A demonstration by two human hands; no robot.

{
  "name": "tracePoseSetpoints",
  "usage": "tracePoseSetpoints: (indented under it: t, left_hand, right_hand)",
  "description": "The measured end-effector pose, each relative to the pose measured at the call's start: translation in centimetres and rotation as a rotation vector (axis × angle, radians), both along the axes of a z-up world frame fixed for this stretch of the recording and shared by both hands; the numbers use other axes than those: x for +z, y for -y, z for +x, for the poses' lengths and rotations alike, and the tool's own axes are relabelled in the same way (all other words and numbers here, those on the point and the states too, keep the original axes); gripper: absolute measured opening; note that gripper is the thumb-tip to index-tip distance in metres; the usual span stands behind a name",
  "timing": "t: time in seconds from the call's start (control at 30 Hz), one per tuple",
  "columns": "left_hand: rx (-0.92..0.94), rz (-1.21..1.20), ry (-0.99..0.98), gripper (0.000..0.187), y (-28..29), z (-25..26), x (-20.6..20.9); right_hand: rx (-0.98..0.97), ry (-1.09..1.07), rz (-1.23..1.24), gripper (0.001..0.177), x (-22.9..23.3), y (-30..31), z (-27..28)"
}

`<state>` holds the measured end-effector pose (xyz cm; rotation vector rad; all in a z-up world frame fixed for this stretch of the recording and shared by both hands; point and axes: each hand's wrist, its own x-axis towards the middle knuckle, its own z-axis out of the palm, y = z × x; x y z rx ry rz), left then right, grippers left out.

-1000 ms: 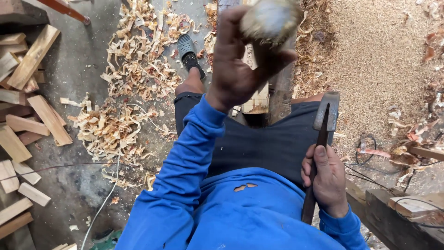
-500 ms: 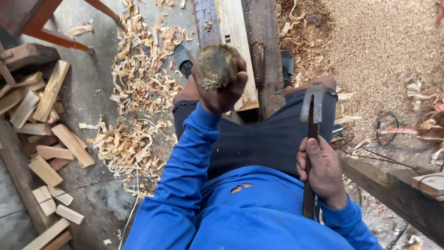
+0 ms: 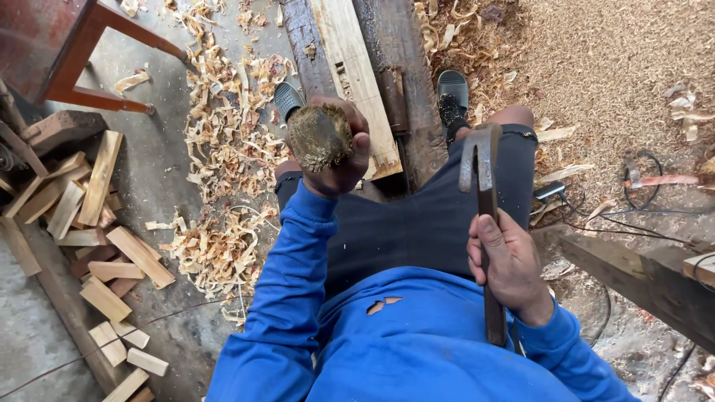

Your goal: Chiseling a groove into a wooden beam using a chisel and a hammer.

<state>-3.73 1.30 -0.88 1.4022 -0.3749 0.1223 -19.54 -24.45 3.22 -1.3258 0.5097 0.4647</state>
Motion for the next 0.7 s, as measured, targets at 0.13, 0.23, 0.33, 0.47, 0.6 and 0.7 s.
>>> tracePoseSetpoints:
  t: [0.13,0.23,0.33,0.47,0.6,0.7]
  left_hand:
    - [0.132,0.213,0.159,0.033,0.9,0.0,0.0]
    - [0.216,0.305,0.284,0.044,1.4,-0.5,0.0]
    - [0.227,0.321,0.334,0.053,1.6,0.1,-0.5]
    - [0.273,0.549,0.537,0.049,2.0,1.6,1.3]
    - [0.227,0.628,0.542,0.036,2.6,3.2,1.6]
    - [0.054,0.419,0.327,0.032,4.1,4.4,2.8]
  right_hand:
    - [0.021,-0.004,-0.031,0.039,0.4,-0.1,0.3]
    - [0.019,-0.009,-0.039,0.039,0.5,0.0,-0.1]
    - [0.012,0.003,-0.038,0.038,0.4,0.1,0.3]
    - [0.037,-0.020,-0.098,0.039,1.2,0.0,0.5]
    - [0.099,-0.034,-0.190,0.040,1.2,-0.1,1.6]
    - [0.129,-0.058,-0.237,0.041,0.8,-0.1,2.0]
